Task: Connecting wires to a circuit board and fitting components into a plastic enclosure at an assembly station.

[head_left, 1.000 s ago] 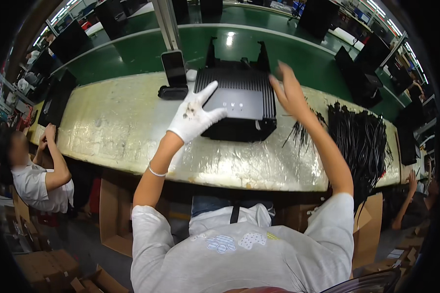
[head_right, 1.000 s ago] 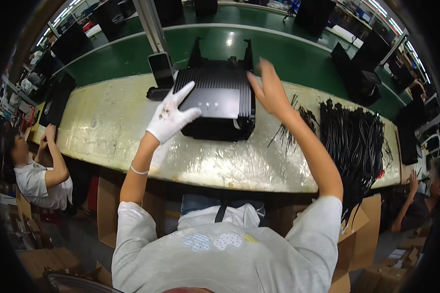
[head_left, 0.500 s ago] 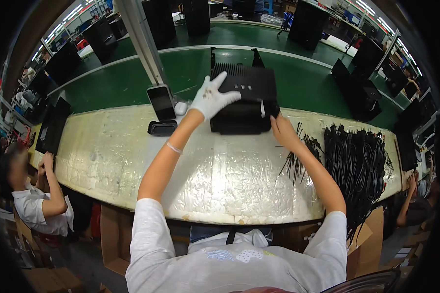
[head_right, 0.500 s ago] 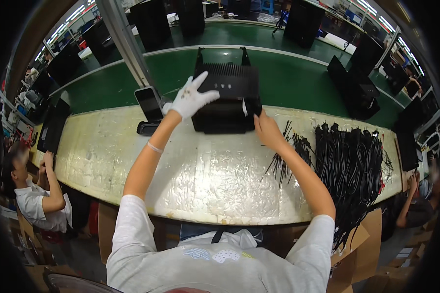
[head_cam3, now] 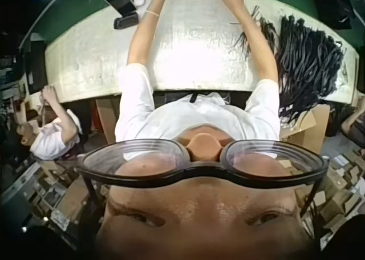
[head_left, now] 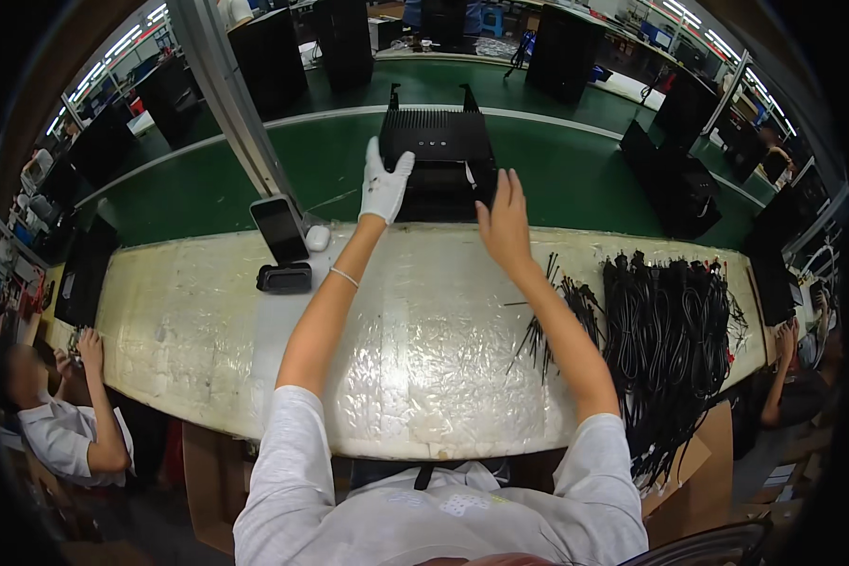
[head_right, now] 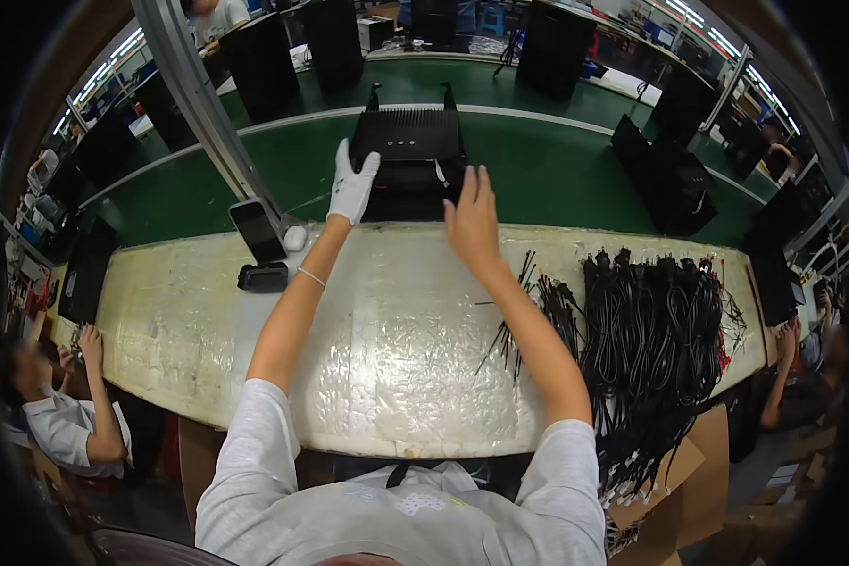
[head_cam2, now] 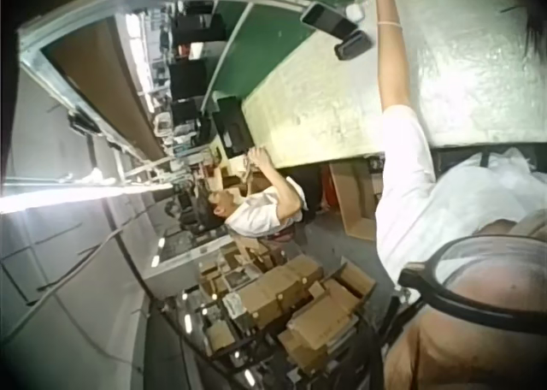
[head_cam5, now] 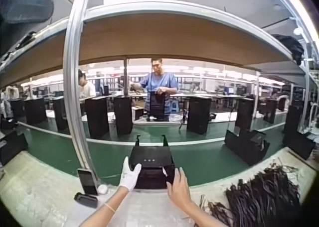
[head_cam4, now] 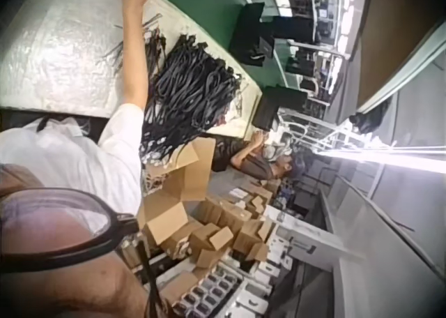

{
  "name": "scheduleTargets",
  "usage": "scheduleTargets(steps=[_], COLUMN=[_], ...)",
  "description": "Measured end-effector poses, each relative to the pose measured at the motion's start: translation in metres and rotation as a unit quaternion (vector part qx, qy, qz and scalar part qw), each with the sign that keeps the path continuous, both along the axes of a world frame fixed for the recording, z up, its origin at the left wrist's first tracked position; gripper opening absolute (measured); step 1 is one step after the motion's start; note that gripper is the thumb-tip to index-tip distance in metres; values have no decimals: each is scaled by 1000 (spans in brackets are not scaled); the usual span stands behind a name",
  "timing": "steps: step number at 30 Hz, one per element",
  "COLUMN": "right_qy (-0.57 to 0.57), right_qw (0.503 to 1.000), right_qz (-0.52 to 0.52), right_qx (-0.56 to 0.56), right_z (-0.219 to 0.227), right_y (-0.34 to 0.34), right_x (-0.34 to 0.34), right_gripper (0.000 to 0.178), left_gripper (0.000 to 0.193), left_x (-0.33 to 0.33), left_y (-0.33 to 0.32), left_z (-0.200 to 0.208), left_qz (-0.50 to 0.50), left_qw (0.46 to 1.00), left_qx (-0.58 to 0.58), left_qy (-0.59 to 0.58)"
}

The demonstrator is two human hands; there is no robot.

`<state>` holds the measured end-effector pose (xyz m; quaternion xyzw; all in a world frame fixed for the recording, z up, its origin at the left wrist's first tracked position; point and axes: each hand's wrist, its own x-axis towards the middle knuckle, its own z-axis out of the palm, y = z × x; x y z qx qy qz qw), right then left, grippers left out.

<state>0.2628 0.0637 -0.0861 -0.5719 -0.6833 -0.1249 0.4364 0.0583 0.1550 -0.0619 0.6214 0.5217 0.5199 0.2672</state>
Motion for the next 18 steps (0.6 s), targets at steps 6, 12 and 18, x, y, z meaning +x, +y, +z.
scheduleTargets(steps=[6,12,18], right_qy=[-10,-27,-33], right_qw=[984,982,983], right_qz=[172,137,157], right_qx=[-41,-124,-92], right_z=[-9,-70,-66], right_y=[-65,-75,-82], right_x=[-110,-131,-137], right_gripper=[57,49,47], left_gripper=[67,38,36], left_x=[-28,-30,-45], left_y=[-21,-75,-80], left_z=[-78,-99,-97], left_qz=[140,64,105], left_qw=[988,938,904], left_qx=[66,46,31], left_qy=[26,338,414])
